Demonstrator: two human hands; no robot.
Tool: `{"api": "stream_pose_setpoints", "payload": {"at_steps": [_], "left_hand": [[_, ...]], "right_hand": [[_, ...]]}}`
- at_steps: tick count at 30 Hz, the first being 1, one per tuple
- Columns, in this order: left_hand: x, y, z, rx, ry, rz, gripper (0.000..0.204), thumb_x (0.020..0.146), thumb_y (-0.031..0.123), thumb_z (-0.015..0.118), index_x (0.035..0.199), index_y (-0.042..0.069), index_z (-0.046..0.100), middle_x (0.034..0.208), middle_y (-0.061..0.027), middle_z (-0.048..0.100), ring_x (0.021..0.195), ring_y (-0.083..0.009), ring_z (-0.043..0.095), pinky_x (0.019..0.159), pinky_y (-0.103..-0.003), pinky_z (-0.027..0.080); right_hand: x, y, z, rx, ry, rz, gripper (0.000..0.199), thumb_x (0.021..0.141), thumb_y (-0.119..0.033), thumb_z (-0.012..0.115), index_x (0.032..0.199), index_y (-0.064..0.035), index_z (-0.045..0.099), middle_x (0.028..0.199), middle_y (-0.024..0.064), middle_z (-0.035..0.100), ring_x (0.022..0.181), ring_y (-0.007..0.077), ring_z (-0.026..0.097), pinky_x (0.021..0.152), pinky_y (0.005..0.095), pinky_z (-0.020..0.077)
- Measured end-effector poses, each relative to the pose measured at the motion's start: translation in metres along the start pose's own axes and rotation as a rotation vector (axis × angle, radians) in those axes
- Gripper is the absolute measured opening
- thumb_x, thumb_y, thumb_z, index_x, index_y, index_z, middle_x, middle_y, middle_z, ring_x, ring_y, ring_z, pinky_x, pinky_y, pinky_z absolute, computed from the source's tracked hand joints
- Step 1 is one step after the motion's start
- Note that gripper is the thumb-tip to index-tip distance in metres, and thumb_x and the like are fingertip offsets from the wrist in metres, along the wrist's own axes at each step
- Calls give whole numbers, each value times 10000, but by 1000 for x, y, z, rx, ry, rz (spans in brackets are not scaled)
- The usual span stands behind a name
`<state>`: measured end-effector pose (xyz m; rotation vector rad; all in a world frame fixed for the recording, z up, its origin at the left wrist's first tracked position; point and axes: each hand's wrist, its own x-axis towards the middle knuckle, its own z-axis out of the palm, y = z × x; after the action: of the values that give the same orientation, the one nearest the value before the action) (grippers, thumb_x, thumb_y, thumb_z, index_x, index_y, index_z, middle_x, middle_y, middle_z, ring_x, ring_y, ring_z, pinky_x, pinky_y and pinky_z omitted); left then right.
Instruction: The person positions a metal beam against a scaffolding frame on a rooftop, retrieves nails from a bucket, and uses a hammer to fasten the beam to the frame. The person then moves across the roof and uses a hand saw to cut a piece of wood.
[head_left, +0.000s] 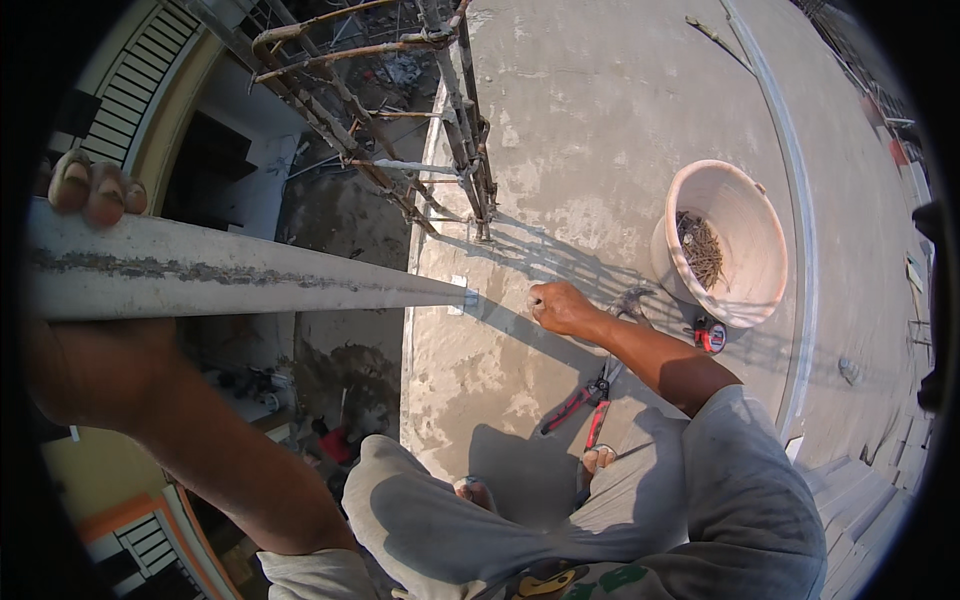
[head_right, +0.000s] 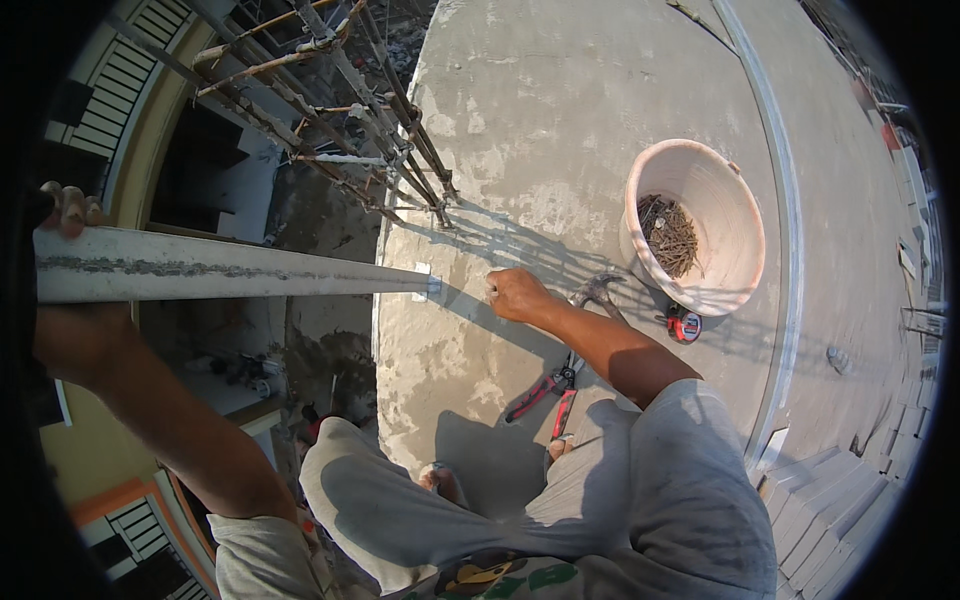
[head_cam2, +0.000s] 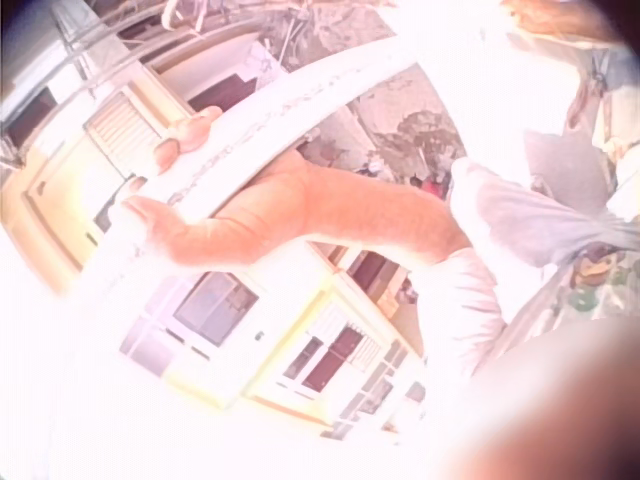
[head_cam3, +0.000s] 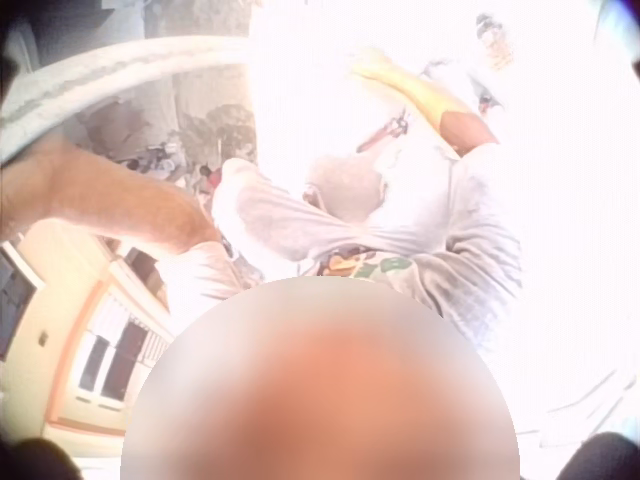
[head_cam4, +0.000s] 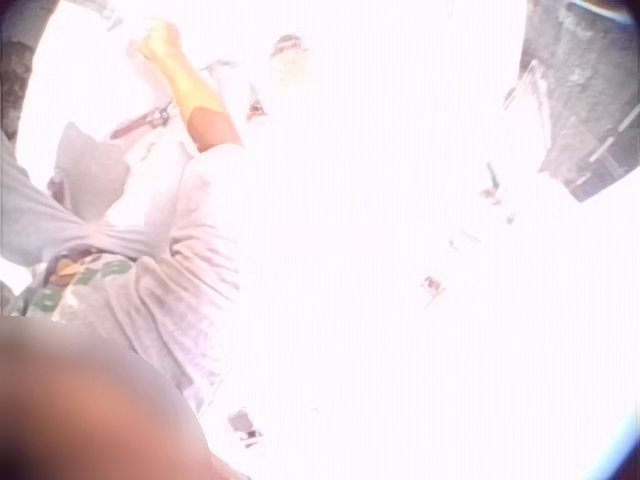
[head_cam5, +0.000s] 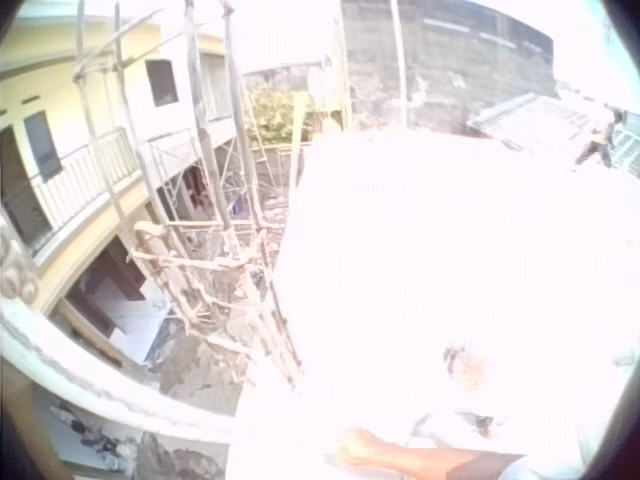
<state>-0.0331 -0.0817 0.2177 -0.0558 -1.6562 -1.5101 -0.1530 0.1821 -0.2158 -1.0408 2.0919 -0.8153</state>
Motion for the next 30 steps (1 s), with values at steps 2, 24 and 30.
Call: {"api": "stream_pose_setpoints", "payload": {"at_steps": [2,24,30], "left_hand": [[-15,5,-13,124,117,-12,349,938,304,539,1065,-21,543,903,-111,519,820,-197,512,808,-337,424],[-25,11,11,258,150,-98,261,874,282,604,976,77,479,803,-100,529,756,-202,567,743,-386,496],[-15,-3,5,195,62,-88,281,897,286,603,1026,71,475,823,-111,547,758,-195,582,744,-372,508]], "right_hand": [[-7,2,-18,34,21,22,131,785,-96,605,871,-23,671,853,228,681,838,412,666,750,456,530],[-33,26,-84,-12,128,-55,165,853,-135,593,937,-31,689,948,178,688,958,340,653,866,367,517],[-22,41,-90,-43,279,-387,116,834,-122,616,884,-28,663,834,197,641,808,375,629,769,434,515]]}}
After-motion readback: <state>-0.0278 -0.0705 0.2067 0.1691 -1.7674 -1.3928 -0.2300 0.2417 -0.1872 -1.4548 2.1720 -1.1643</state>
